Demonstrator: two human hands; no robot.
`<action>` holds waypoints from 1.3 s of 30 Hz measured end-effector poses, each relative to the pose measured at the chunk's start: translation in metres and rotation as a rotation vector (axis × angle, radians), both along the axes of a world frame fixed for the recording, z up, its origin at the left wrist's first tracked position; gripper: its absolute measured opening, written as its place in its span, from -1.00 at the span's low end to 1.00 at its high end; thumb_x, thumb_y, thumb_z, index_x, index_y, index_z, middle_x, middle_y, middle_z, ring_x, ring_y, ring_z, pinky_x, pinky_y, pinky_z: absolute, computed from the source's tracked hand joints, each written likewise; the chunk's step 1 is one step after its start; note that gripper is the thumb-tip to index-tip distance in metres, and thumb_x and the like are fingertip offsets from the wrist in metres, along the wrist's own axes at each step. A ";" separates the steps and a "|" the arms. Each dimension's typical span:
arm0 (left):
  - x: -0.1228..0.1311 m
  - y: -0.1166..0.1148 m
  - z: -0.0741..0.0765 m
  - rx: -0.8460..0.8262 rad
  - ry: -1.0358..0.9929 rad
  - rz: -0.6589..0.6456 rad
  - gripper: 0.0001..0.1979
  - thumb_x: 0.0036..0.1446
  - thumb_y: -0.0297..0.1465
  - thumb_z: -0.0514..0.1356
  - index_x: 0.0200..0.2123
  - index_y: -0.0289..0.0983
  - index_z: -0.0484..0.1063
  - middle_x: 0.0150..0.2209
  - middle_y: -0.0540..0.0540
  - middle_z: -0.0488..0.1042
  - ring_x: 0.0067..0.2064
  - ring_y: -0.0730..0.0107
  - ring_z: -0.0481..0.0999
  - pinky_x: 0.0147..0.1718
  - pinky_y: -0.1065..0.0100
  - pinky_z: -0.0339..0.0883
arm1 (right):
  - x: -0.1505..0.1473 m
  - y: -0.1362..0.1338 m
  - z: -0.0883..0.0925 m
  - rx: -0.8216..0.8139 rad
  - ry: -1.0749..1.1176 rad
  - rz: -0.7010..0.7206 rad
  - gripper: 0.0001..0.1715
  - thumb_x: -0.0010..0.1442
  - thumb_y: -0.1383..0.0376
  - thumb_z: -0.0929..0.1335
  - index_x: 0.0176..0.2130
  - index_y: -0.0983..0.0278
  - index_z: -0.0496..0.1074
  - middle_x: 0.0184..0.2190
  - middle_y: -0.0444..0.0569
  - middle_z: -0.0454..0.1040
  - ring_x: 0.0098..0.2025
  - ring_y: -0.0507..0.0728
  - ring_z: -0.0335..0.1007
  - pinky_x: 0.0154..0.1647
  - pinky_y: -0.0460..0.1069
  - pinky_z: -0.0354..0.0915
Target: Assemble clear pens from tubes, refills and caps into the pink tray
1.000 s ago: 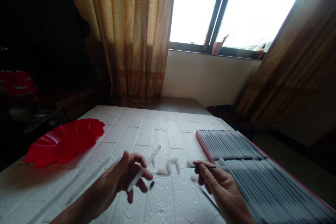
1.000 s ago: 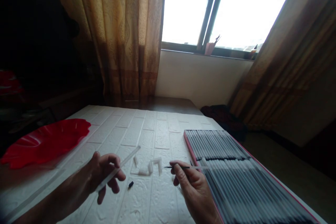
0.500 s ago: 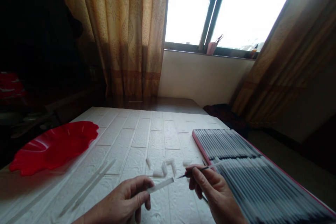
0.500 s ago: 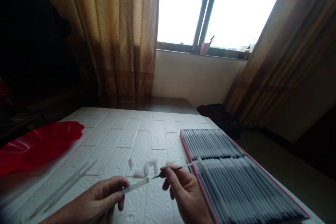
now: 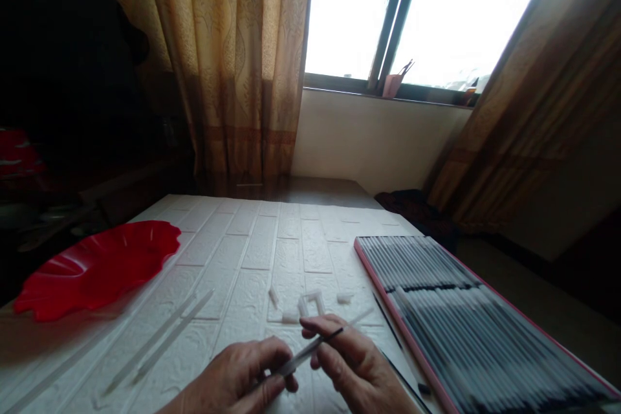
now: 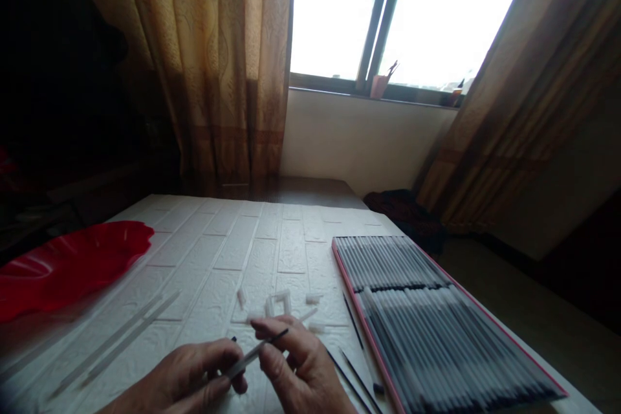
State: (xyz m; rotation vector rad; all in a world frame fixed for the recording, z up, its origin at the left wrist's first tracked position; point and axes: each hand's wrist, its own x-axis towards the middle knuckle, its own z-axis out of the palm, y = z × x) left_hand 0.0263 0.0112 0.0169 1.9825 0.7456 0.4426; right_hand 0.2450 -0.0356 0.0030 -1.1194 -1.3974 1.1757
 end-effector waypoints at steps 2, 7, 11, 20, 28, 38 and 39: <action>0.000 0.002 0.003 -0.029 -0.072 0.051 -0.73 0.36 -0.18 0.08 -0.22 -0.14 0.52 -0.24 -0.02 0.60 -0.18 0.24 0.56 -0.16 0.35 0.33 | 0.000 0.000 0.001 0.024 -0.025 0.100 -0.42 0.24 0.06 0.38 0.22 0.03 0.38 -0.07 0.05 0.52 -0.30 0.11 0.44 -0.43 -0.06 0.28; -0.008 0.015 0.002 -0.211 -0.358 0.308 -0.54 0.13 0.10 0.23 -0.22 -0.17 0.56 -0.24 -0.07 0.59 -0.15 0.17 0.53 -0.11 0.25 0.37 | 0.001 0.010 0.016 0.109 -0.320 0.039 -0.67 0.23 0.26 0.34 -0.04 0.21 0.56 -0.26 0.03 0.59 -0.31 0.13 0.48 -0.30 -0.01 0.36; -0.013 0.022 -0.007 -0.233 -0.379 0.372 -0.47 0.09 0.15 0.22 -0.18 -0.18 0.52 -0.25 -0.08 0.57 -0.24 0.23 0.52 -0.19 0.25 0.39 | -0.013 0.021 0.033 0.199 -0.771 0.079 -0.71 0.19 0.44 0.32 -0.24 0.23 0.63 -0.35 0.02 0.61 -0.35 0.14 0.52 -0.32 -0.02 0.32; -0.011 0.026 -0.018 -0.199 -0.284 0.373 -0.54 0.09 0.04 0.25 -0.14 -0.19 0.53 -0.39 -0.03 0.48 -0.43 0.37 0.41 -0.41 0.36 0.34 | -0.053 0.048 -0.018 0.356 -1.211 0.139 -0.79 0.10 0.52 0.40 -0.33 0.23 0.56 -0.34 0.02 0.60 -0.44 0.16 0.52 -0.52 -0.09 0.21; -0.010 0.023 -0.022 -0.081 -0.126 0.374 -0.77 0.15 -0.22 0.16 -0.26 -0.22 0.53 -0.40 -0.03 0.49 -0.39 0.31 0.44 -0.38 0.37 0.32 | -0.012 0.045 -0.007 0.062 -0.394 -0.038 -0.84 0.18 0.31 0.30 -0.28 0.27 0.49 -0.47 -0.10 0.50 -0.50 0.05 0.38 -0.51 -0.10 0.21; -0.010 0.020 -0.023 0.010 0.039 0.332 -0.74 0.22 -0.25 0.06 -0.20 -0.23 0.50 -0.40 -0.01 0.51 -0.40 0.32 0.50 -0.38 0.41 0.35 | -0.005 0.047 -0.001 -0.280 0.209 -0.098 -0.59 0.00 0.04 0.52 -0.29 0.31 0.62 -0.66 -0.20 0.34 -0.60 -0.06 0.14 -0.61 -0.17 0.00; -0.010 0.021 -0.023 0.018 0.045 0.332 -0.74 0.23 -0.26 0.06 -0.19 -0.22 0.50 -0.39 -0.02 0.52 -0.40 0.32 0.51 -0.38 0.41 0.36 | -0.005 0.047 -0.003 -0.281 0.213 -0.095 -0.58 -0.02 0.03 0.53 -0.28 0.31 0.63 -0.66 -0.20 0.34 -0.60 -0.06 0.14 -0.61 -0.17 0.01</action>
